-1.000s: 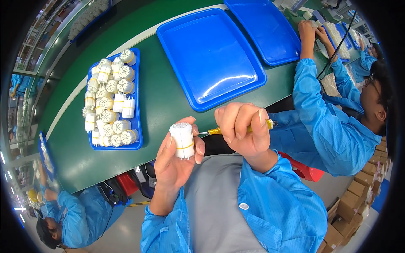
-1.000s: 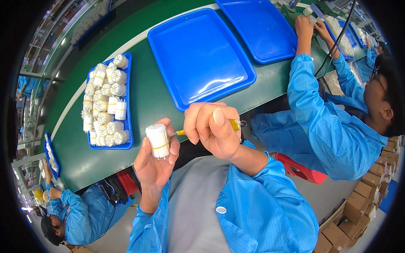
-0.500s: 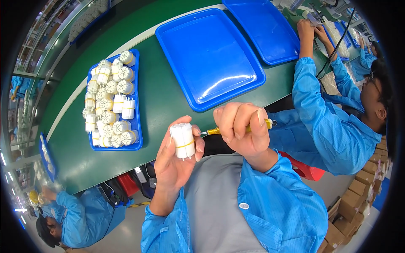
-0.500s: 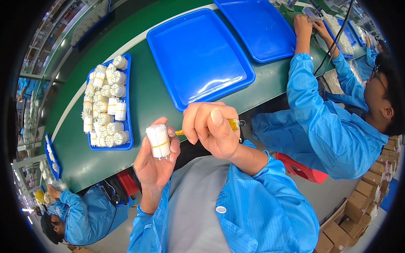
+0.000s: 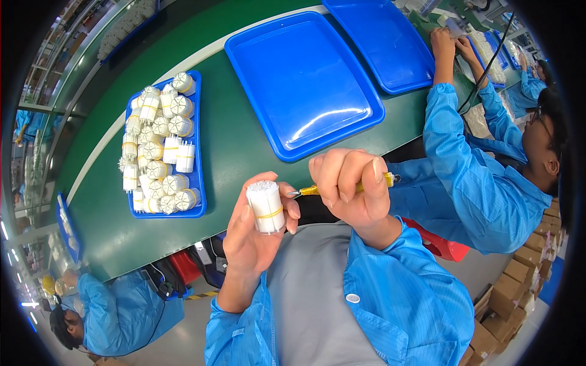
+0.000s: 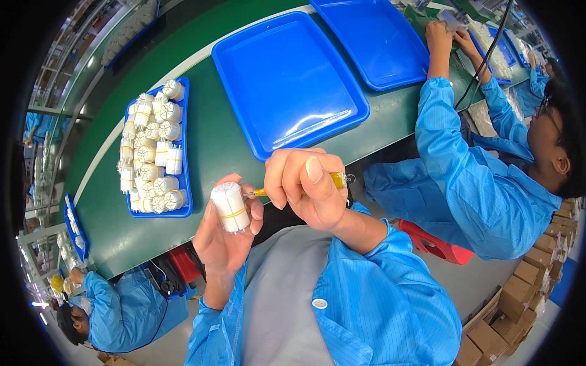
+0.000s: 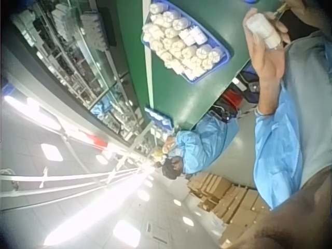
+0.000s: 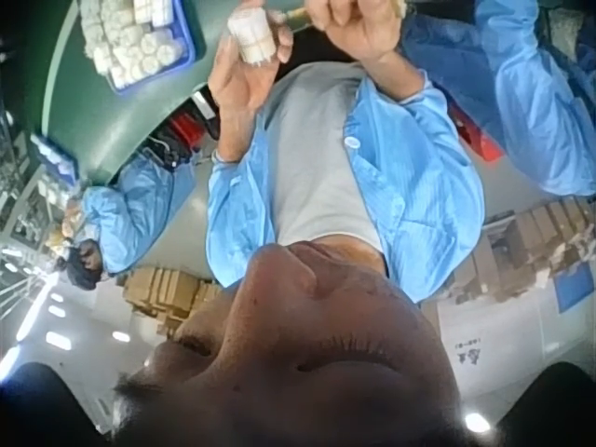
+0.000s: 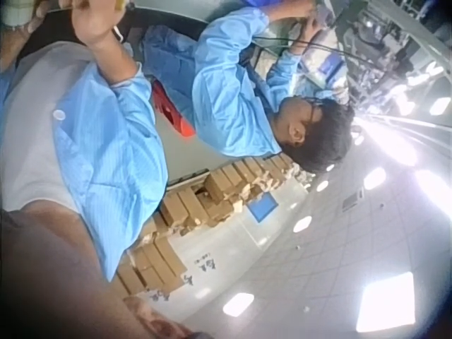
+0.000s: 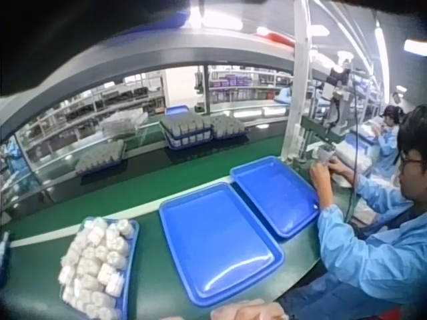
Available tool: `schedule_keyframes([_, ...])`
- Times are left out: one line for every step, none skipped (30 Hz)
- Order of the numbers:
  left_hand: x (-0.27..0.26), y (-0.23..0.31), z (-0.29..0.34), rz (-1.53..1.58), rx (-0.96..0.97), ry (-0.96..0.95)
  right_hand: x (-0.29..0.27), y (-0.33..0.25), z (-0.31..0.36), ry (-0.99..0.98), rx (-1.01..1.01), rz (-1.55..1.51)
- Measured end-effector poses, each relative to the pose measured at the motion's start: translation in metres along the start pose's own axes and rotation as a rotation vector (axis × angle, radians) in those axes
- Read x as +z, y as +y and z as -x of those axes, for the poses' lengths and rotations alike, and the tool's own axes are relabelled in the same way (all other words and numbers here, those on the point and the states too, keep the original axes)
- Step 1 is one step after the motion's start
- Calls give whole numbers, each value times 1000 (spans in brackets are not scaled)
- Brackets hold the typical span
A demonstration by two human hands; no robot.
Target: The person takes bundled cylindrical components from a tray one at a time and works around the edges of each component using a small handheld tool.
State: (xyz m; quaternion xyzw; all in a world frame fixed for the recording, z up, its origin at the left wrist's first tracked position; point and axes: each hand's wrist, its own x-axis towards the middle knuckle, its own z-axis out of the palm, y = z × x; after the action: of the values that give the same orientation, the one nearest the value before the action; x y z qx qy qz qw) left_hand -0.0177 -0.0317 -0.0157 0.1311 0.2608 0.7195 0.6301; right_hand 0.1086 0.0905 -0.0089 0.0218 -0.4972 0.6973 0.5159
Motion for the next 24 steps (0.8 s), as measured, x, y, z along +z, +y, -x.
schedule_keyframes([-1,-1,0,-14,30,-38,0,0,0,-4,-3,1])
schedule_keyframes([-2,-1,1,-13,31,-37,0,0,0,-4,-2,1])
schedule_keyframes([-3,-1,2,-73,49,-52,0,0,1,-2,-2,6])
schedule_keyframes([-3,0,3,-133,67,-67,0,0,2,1,-2,10])
schedule_keyframes([-3,0,3,-133,67,-67,0,0,2,1,-2,10])
schedule_keyframes([-2,0,3,-140,72,-76,0,0,2,2,-3,12])
schedule_keyframes([-1,1,4,-148,78,-85,0,0,2,4,-4,15])
schedule_keyframes([-2,1,4,-148,78,-85,0,0,2,3,-5,15])
schedule_keyframes([-2,1,4,-146,76,-89,1,0,2,3,-6,19])
schedule_keyframes([-2,1,4,-144,73,-94,1,0,2,3,-7,24])
schedule_keyframes([-3,1,4,-144,73,-93,1,0,2,3,-7,23])
schedule_keyframes([-3,1,4,-147,75,-94,1,0,2,3,-7,24])
schedule_keyframes([-3,1,4,-149,77,-95,1,0,2,3,-7,25])
schedule_keyframes([-3,1,4,-148,76,-95,1,0,2,3,-7,25])
schedule_keyframes([-3,1,4,-151,77,-98,1,0,2,4,-7,25])
schedule_keyframes([-3,1,4,-154,77,-102,0,0,2,5,-7,25])
schedule_keyframes([-3,1,4,-154,76,-102,1,0,2,6,-6,25])
schedule_keyframes([-2,1,5,-164,83,-111,1,0,2,4,-5,26])
schedule_keyframes([-2,1,5,-174,89,-119,1,-1,2,2,-3,27])
schedule_keyframes([-2,1,5,-174,90,-119,1,-1,1,2,-2,27])
schedule_keyframes([-1,0,5,-175,92,-119,0,-1,1,3,-3,24])
schedule_keyframes([0,0,5,-177,95,-119,0,-1,1,5,-4,22])
schedule_keyframes([0,0,5,-177,95,-118,0,-2,1,5,-4,21])
schedule_keyframes([0,1,5,-159,77,-119,-1,-3,0,2,-1,26])
